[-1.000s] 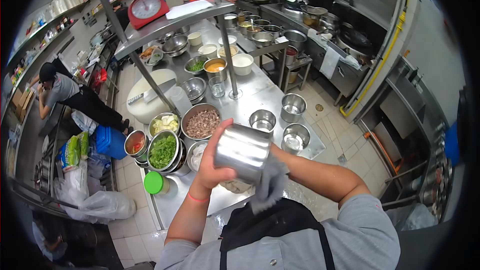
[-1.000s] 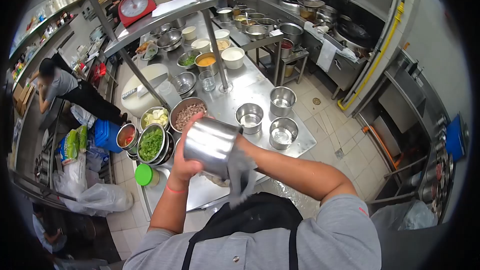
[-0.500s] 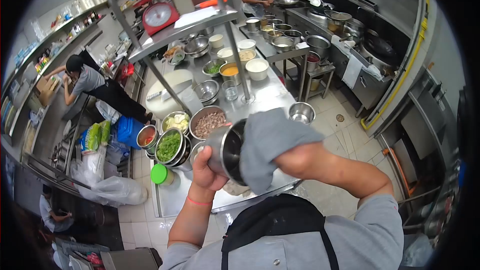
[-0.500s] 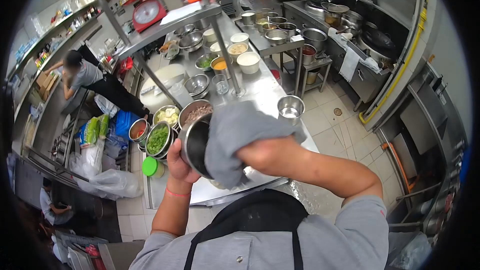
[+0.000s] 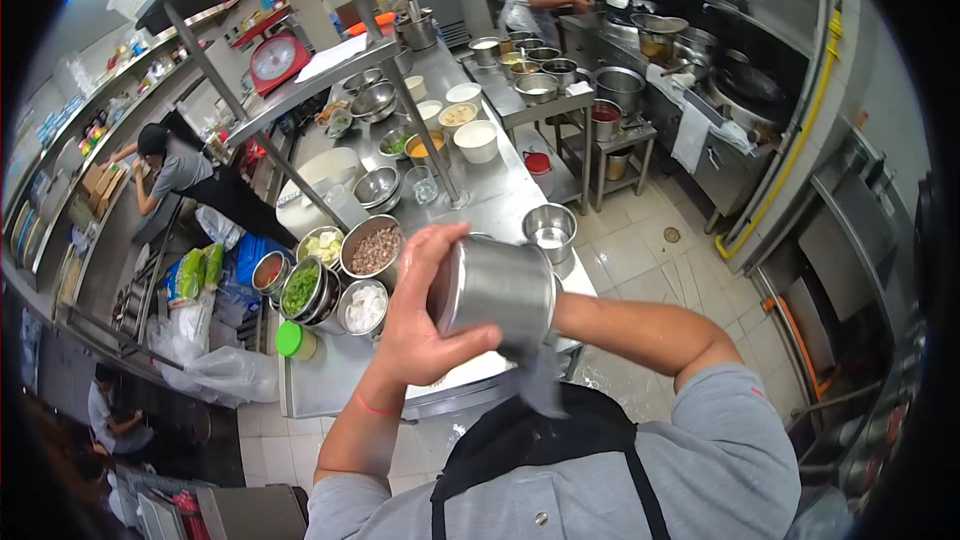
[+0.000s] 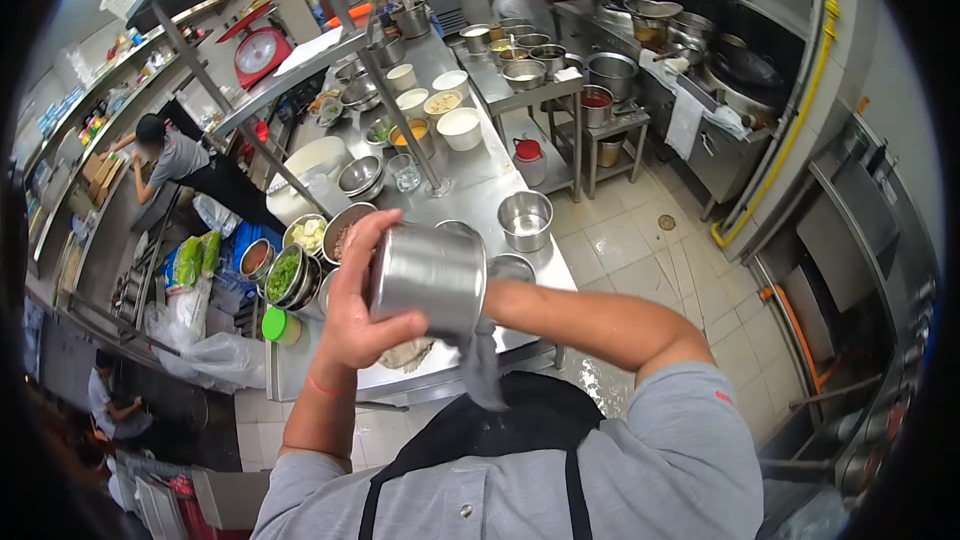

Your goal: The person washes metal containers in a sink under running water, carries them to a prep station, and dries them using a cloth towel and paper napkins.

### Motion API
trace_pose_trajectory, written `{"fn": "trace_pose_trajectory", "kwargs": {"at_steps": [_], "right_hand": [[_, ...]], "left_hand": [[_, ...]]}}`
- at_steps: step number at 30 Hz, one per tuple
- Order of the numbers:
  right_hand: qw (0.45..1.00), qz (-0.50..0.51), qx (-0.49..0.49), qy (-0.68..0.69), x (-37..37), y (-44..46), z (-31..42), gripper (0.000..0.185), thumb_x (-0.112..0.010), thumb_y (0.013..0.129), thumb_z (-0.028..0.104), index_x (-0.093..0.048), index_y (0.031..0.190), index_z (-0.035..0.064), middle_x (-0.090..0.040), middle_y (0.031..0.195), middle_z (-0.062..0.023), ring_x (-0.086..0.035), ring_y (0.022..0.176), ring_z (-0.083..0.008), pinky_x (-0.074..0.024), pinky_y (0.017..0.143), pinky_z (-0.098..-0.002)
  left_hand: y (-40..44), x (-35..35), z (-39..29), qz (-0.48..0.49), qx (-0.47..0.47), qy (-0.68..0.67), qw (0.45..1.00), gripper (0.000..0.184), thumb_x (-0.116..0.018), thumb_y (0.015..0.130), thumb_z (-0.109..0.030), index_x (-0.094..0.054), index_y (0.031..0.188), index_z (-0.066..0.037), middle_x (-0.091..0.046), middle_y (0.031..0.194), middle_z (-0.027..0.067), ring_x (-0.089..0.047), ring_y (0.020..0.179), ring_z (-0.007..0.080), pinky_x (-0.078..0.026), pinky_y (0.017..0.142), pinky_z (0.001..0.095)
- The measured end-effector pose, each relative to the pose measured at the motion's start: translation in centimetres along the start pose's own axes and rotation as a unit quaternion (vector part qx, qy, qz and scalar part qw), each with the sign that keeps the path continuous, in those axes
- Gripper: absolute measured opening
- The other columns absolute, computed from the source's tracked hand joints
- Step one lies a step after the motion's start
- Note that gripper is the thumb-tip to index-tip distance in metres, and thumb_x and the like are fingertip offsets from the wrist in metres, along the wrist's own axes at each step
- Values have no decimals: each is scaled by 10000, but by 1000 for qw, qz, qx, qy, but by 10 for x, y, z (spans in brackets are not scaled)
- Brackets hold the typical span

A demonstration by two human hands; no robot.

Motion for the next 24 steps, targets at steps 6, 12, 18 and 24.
{"fn": "trace_pose_trajectory", "kwargs": {"at_steps": [6,12,18,24], "right_hand": [[947,-99,-159,262,39,-26,30,434,-589,831,197,-495,1235,67,-512,1224,-137,-484,1172,-257,-386,1003,-367],[993,6,-69,94,25,10,71,391,-619,788,160,-561,1148,22,-573,1131,-184,-547,1106,-285,-431,946,-369],[910,271,-127,-285,24,0,71,224,-659,633,173,-602,770,6,-610,760,-200,-620,738,-368,-501,649,-427],[884,101,-332,-315,66,-2,48,230,-630,644,177,-564,764,-7,-605,699,-193,-612,667,-359,-490,615,-421]], "left_hand": [[-10,9,4,-122,26,-266,956,1012,-809,605,-427,-329,1380,10,-387,1348,153,-381,1262,294,-310,1042,400],[-37,-25,31,-130,164,-586,783,1083,-818,598,-388,-215,1437,-62,-430,1314,125,-461,1216,263,-390,1006,370],[-92,-11,98,-204,239,-609,728,733,-548,842,-458,-339,1403,-36,-476,1345,144,-462,1245,286,-358,1055,431],[-143,44,135,-278,186,-655,678,721,-522,853,-527,-409,1353,-20,-496,1325,164,-506,1196,312,-412,1020,466]]}}
Point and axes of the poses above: each hand's wrist, its own y-axis towards the middle knuckle, its own x-axis out of the back of the hand, z = x × y, the point moved 7 cm from there along y, towards the middle knuckle
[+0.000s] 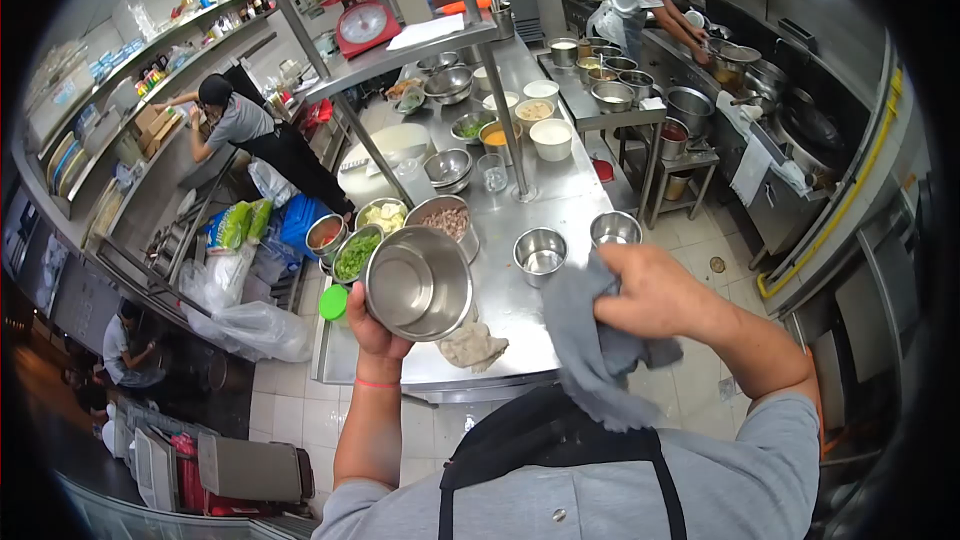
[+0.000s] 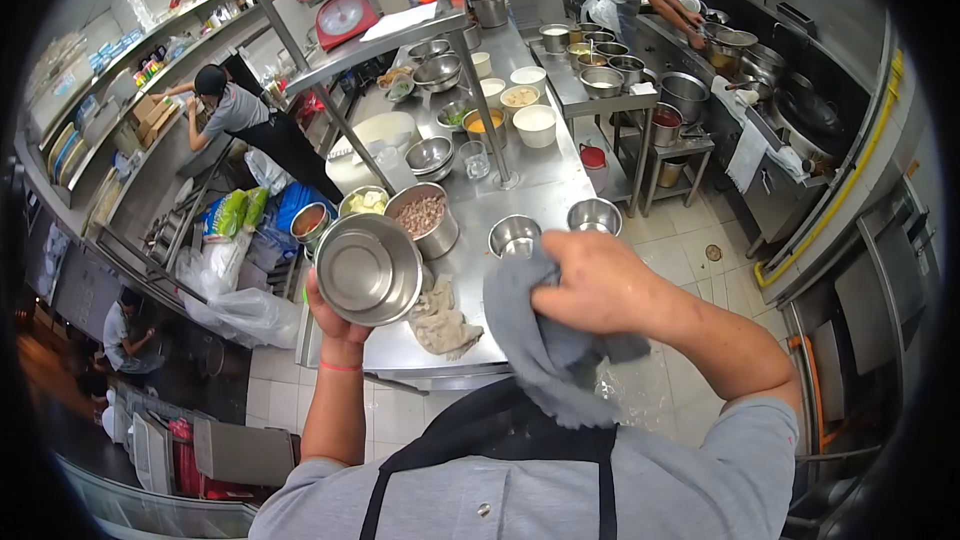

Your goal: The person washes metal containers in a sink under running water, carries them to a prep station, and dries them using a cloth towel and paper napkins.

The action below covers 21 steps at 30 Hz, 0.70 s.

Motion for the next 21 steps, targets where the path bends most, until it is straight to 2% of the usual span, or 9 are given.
{"fn": "trace_pose_trajectory", "kwargs": {"at_steps": [3,5,8,9,11,14,16,19,21], "right_hand": [[979,-87,-101,157,-2,13,-1,204,-601,676,157,-544,781,-9,-604,703,-190,-593,657,-366,-488,633,-413],[910,-294,42,290,14,17,29,173,-591,674,109,-549,806,4,-582,710,-157,-576,640,-351,-492,638,-414],[877,-186,441,31,-36,27,84,163,-605,682,105,-602,845,95,-591,724,-54,-624,695,-242,-508,667,-382],[880,-186,435,31,-44,36,83,163,-605,682,105,-602,845,95,-591,724,-54,-624,695,-242,-508,667,-382],[879,36,422,-221,-90,59,85,192,-602,703,168,-636,889,131,-633,833,-44,-636,765,-210,-517,697,-360],[859,-119,459,-195,-107,93,70,240,-595,725,205,-648,950,138,-651,932,-48,-645,798,-227,-525,698,-357],[921,-104,344,151,-110,120,60,249,-625,786,198,-622,1020,111,-644,972,-54,-631,870,-236,-512,771,-342],[888,-185,301,293,-160,111,49,392,-622,864,184,-517,1232,98,-565,1181,-67,-551,1077,-181,-449,934,-309],[870,-171,257,385,-168,99,47,396,-606,868,187,-503,1238,89,-552,1192,-75,-540,1086,-189,-441,941,-316]], "left_hand": [[2,0,10,27,32,-21,999,688,-512,861,-517,-435,1333,-23,-519,1301,161,-522,1178,308,-427,1004,460],[2,-10,21,5,72,-15,997,662,-495,873,-503,-449,1322,-18,-520,1303,160,-524,1179,300,-427,1006,443],[3,-32,30,12,165,-19,986,607,-479,895,-461,-461,1311,-19,-554,1262,156,-548,1153,285,-417,1014,430],[2,-38,37,20,218,0,976,582,-484,901,-444,-472,1298,-19,-571,1236,151,-560,1135,282,-413,1017,422],[-3,-48,54,32,270,-34,962,527,-472,923,-406,-487,1277,-16,-586,1225,138,-570,1125,266,-429,989,417],[14,-71,37,-2,194,40,980,515,-537,899,-348,-468,1294,-24,-592,1179,125,-590,1066,246,-438,963,405],[24,-90,5,43,34,214,975,646,-652,817,-348,-435,1328,-18,-541,1182,126,-548,1079,237,-396,985,373],[28,-86,-14,111,-112,464,872,804,-730,727,-365,-396,1366,-8,-476,1213,138,-479,1125,238,-341,1014,352],[27,-77,-15,212,-103,493,837,968,-776,646,-456,-361,1390,3,-459,1262,147,-445,1185,245,-307,1038,345]]}}
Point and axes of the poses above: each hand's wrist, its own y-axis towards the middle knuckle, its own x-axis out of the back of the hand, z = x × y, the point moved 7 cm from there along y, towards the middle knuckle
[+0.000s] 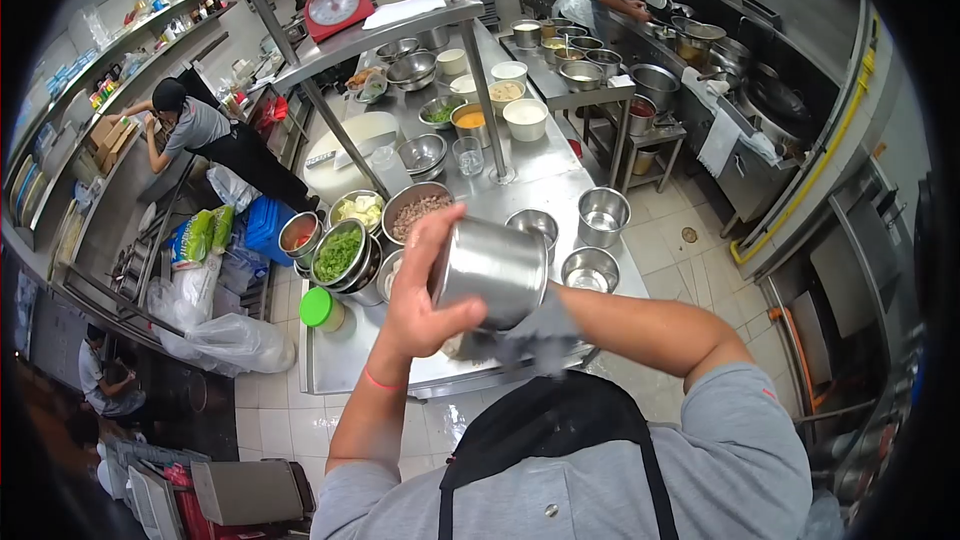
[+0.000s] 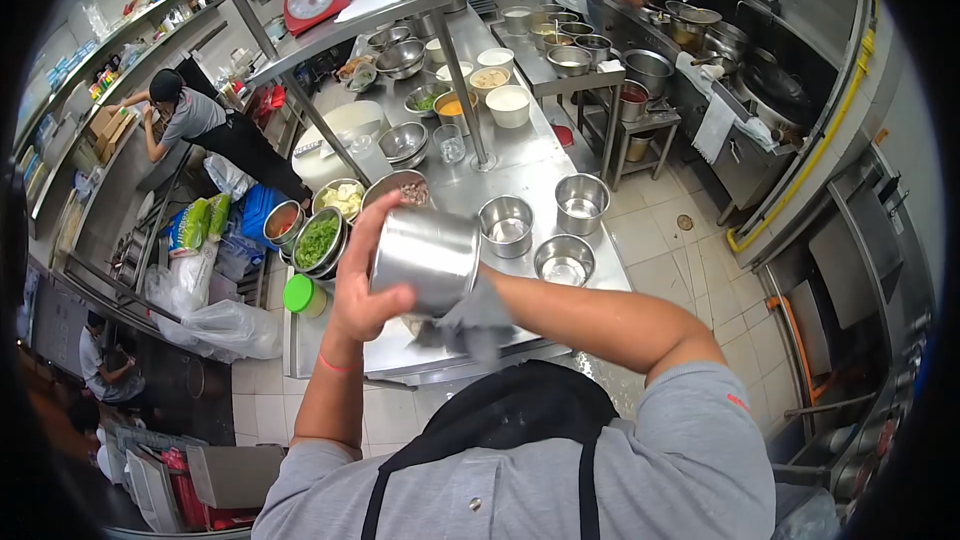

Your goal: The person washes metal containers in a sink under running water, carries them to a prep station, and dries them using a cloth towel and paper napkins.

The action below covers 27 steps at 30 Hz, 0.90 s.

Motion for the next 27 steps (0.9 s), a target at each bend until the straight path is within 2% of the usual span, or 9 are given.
{"fn": "trace_pose_trajectory", "kwargs": {"at_steps": [3,7,10,13,16,18,22,25,27], "right_hand": [[944,-34,-215,249,21,-14,12,401,-582,876,191,-482,1246,74,-532,1209,-86,-524,1100,-201,-430,952,-325],[928,-68,-245,274,80,-27,69,410,-550,885,198,-455,1258,55,-505,1232,-101,-503,1119,-217,-414,966,-338],[988,-62,-143,-13,70,-2,112,335,-537,869,177,-494,1175,48,-538,1132,-106,-535,1024,-236,-439,903,-367],[939,115,138,-294,60,15,130,121,-596,722,134,-637,826,89,-613,796,-44,-615,690,-222,-525,619,-339],[860,231,208,-403,15,16,96,145,-604,637,149,-633,771,104,-599,724,-36,-630,687,-236,-532,636,-351],[815,350,156,-434,7,11,53,140,-593,712,171,-666,818,115,-617,745,-44,-646,710,-252,-538,656,-384],[980,142,-136,27,10,9,-24,371,-587,869,240,-533,1210,106,-556,1208,-72,-540,1110,-234,-436,958,-353],[893,-24,-207,398,-10,-18,-64,560,-560,927,222,-314,1407,72,-408,1386,-83,-428,1252,-208,-372,1045,-337],[911,-18,-232,340,18,-18,4,514,-515,941,179,-317,1402,67,-420,1364,-92,-436,1243,-199,-372,1044,-317]], "left_hand": [[-15,-6,26,-8,81,-322,943,1085,-778,602,-557,-313,1414,-8,-456,1325,167,-466,1219,247,-362,1018,357],[-66,37,115,-194,134,-541,807,682,-466,880,-530,-388,1377,-69,-482,1342,109,-463,1243,284,-386,1039,456],[-67,21,105,-137,141,-595,779,692,-434,894,-575,-412,1362,-66,-477,1354,122,-467,1243,293,-372,1051,472],[-53,-12,88,-79,271,-596,752,659,-434,905,-559,-472,1304,-35,-561,1257,126,-554,1140,286,-438,983,455],[-46,-46,87,52,305,-625,716,588,-496,913,-451,-452,1325,-34,-578,1233,112,-565,1118,261,-431,985,414],[-32,-44,72,-7,314,-532,786,620,-547,884,-441,-434,1337,-32,-549,1259,118,-537,1143,266,-399,1008,398],[6,-20,21,-59,112,-82,989,768,-696,766,-418,-392,1356,-33,-438,1321,139,-439,1204,284,-310,1048,356],[15,-12,15,-13,62,16,998,874,-755,670,-438,-395,1354,-30,-406,1295,141,-407,1203,272,-299,1034,357],[13,-12,25,52,71,-65,994,935,-770,633,-464,-391,1373,-37,-436,1260,125,-437,1175,255,-311,1021,343]]}}
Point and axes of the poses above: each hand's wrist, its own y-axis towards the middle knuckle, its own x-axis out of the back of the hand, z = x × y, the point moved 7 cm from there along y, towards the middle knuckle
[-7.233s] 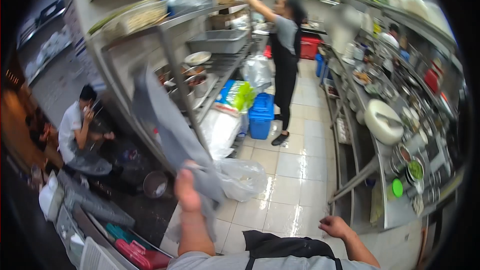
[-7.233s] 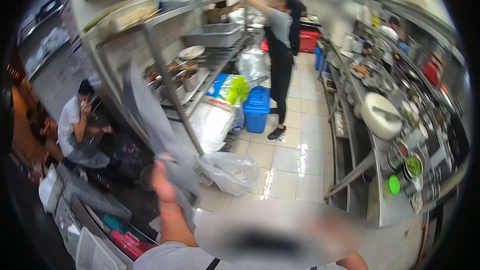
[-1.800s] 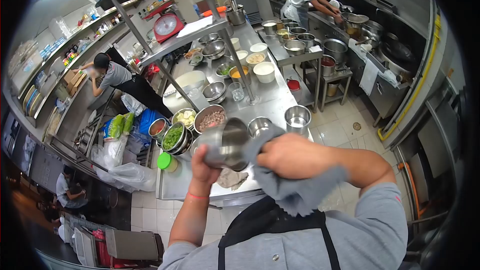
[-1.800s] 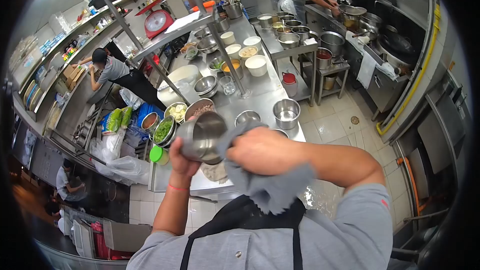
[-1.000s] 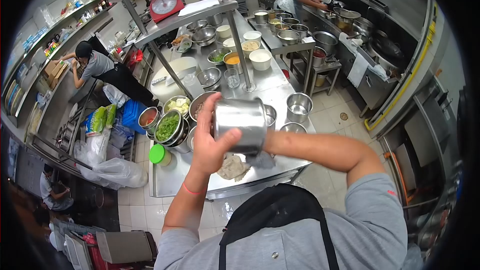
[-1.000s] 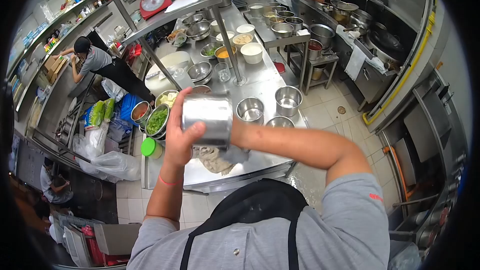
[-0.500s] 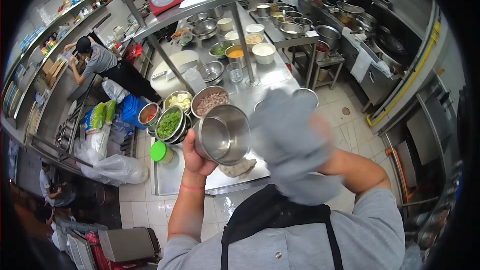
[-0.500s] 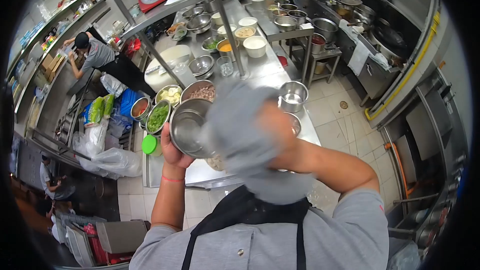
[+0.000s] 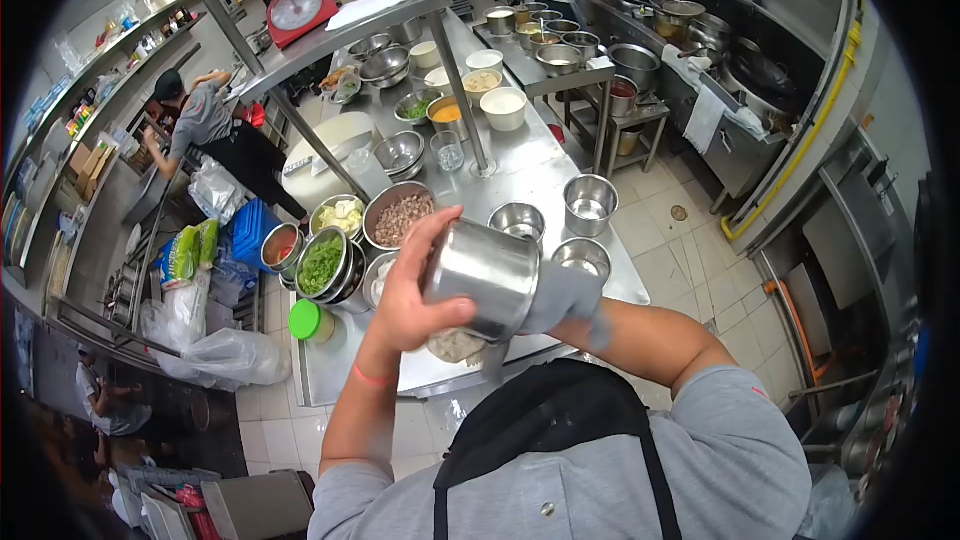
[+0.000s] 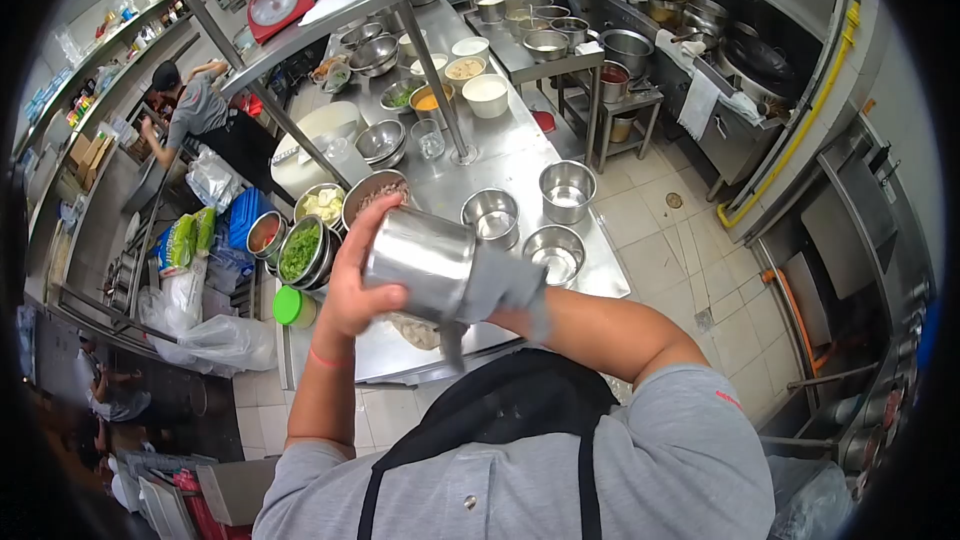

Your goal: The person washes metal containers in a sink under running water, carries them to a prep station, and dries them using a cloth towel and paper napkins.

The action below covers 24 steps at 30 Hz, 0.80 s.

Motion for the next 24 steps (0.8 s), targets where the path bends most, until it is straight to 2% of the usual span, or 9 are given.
{"fn": "trace_pose_trajectory", "kwargs": {"at_steps": [3,5,9,11,13,14,17,19,24], "right_hand": [[996,-70,-2,47,20,-22,21,483,-512,937,171,-345,1377,64,-441,1329,-90,-448,1220,-198,-378,1033,-312],[993,-109,27,35,29,-35,44,462,-510,935,165,-363,1360,63,-454,1306,-88,-456,1205,-196,-382,1026,-309],[973,-157,88,-144,26,-39,55,423,-506,929,154,-399,1327,60,-481,1260,-86,-472,1175,-194,-390,1012,-302],[948,-169,124,-238,25,-31,56,404,-504,927,149,-417,1310,58,-495,1237,-85,-480,1160,-193,-394,1005,-299],[922,-165,157,-314,25,-15,58,385,-503,924,143,-435,1293,57,-509,1213,-83,-488,1145,-192,-398,998,-296],[907,-157,172,-350,26,-5,61,376,-502,923,140,-444,1285,56,-515,1202,-83,-493,1137,-192,-400,994,-295],[836,-92,223,-493,18,20,60,351,-522,911,160,-477,1245,60,-531,1178,-89,-497,1131,-205,-404,986,-306],[762,-31,262,-591,-2,31,52,336,-542,901,182,-501,1214,65,-540,1165,-97,-497,1133,-220,-407,981,-319],[765,-73,288,-571,-49,12,23,501,-697,780,299,-532,1183,53,-548,1205,-102,-546,1083,-260,-444,937,-383]], "left_hand": [[-12,17,43,-92,53,-329,938,892,-660,747,-546,-346,1396,-21,-491,1301,145,-488,1204,252,-358,1046,373],[-20,35,60,-215,69,-508,831,750,-393,875,-608,-345,1401,-75,-486,1331,138,-468,1239,291,-368,1030,539],[-20,-13,63,-110,62,-650,749,672,-341,908,-599,-386,1388,-130,-471,1355,99,-440,1265,283,-374,1022,529],[-27,-21,71,-233,93,-502,828,696,-500,895,-516,-322,1423,-99,-439,1384,101,-419,1280,271,-380,1041,394],[-31,9,64,-208,-1,-228,951,1013,-770,728,-435,-172,1474,-101,-339,1461,135,-385,1303,287,-330,1076,415],[-33,20,38,-235,-73,-193,950,1263,-885,597,-346,-24,1489,-106,-250,1496,183,-360,1318,294,-360,1054,418],[-31,31,11,-128,-101,-35,986,593,-864,645,-279,-520,1068,-47,-310,1454,176,-376,1302,272,-399,1016,395],[-38,36,8,-185,-71,5,980,456,-832,661,-208,-493,920,-47,-385,1358,166,-428,1219,248,-419,960,367],[-49,43,6,-347,-49,251,903,322,-730,622,-59,-419,704,-49,-510,988,125,-461,835,204,-361,702,267]]}}
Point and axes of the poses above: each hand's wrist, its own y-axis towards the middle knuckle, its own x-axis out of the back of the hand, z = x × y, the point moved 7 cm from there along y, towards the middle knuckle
